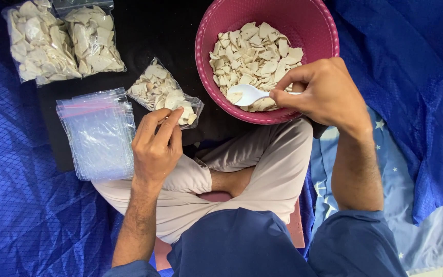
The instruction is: Manually packing dried food chips from a large bowl into small plastic zip-lock bags using a spoon.
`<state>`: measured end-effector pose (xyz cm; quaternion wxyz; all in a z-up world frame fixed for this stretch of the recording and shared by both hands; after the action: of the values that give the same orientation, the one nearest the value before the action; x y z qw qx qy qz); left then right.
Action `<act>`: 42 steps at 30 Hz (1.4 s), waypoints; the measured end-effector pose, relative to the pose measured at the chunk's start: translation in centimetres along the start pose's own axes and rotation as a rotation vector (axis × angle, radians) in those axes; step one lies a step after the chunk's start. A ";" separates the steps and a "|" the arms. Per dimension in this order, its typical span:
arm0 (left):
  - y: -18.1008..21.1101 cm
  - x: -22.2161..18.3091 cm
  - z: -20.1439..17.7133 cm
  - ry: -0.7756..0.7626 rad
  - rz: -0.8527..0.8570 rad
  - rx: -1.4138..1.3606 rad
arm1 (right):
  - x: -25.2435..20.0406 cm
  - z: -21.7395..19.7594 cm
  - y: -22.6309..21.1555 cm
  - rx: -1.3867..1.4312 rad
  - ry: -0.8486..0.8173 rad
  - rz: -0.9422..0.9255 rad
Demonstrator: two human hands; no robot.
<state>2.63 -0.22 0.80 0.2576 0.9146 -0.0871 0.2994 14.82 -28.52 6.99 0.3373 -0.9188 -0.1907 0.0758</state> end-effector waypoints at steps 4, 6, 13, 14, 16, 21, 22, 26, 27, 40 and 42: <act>0.1 0.0 -0.2 0.007 0.001 0.012 | -1.4 -1.2 -1.3 0.044 0.026 0.004; 0.2 0.3 -0.4 0.022 0.016 -0.002 | -2.1 -1.8 -2.8 0.003 0.034 -0.073; 0.5 0.7 -1.1 0.057 0.013 -0.016 | -0.6 2.2 -8.5 -0.165 -0.088 -0.348; 0.6 0.8 -1.2 0.057 0.008 -0.022 | -0.2 3.2 -9.3 -0.164 -0.070 -0.337; 0.7 0.8 -1.3 0.055 0.004 -0.032 | 0.4 4.4 -10.0 -0.165 -0.050 -0.322; 0.0 0.5 -1.3 0.073 0.003 -0.037 | 0.4 3.2 -9.1 -0.225 -0.035 -0.239; 0.0 0.4 -1.4 0.073 0.003 -0.041 | 0.0 2.2 -8.3 -0.228 -0.034 -0.235; 0.0 0.3 -1.3 0.056 0.003 -0.034 | -1.3 -2.1 -4.5 -0.335 0.166 -0.161; 0.0 0.3 -1.2 0.053 0.011 -0.025 | -1.6 -3.1 -3.2 -0.374 0.245 -0.122; 0.6 0.7 -0.1 0.024 0.026 -0.003 | 0.0 0.0 0.2 -0.354 0.275 -0.047; 0.4 0.5 0.1 0.023 0.023 0.009 | 0.5 0.5 0.1 -0.251 0.168 -0.038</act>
<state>3.00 -0.62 1.20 0.2511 0.9111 -0.0935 0.3131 15.15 -28.12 6.55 0.2359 -0.9531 -0.1869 -0.0322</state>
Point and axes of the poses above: each hand's wrist, its own x-axis towards the middle knuckle, its own z-axis out of the palm, y = z × x, the point moved 3 cm from there along x, towards the middle knuckle, and after that the axes turned 6 degrees about y, right-handed, at the moved point
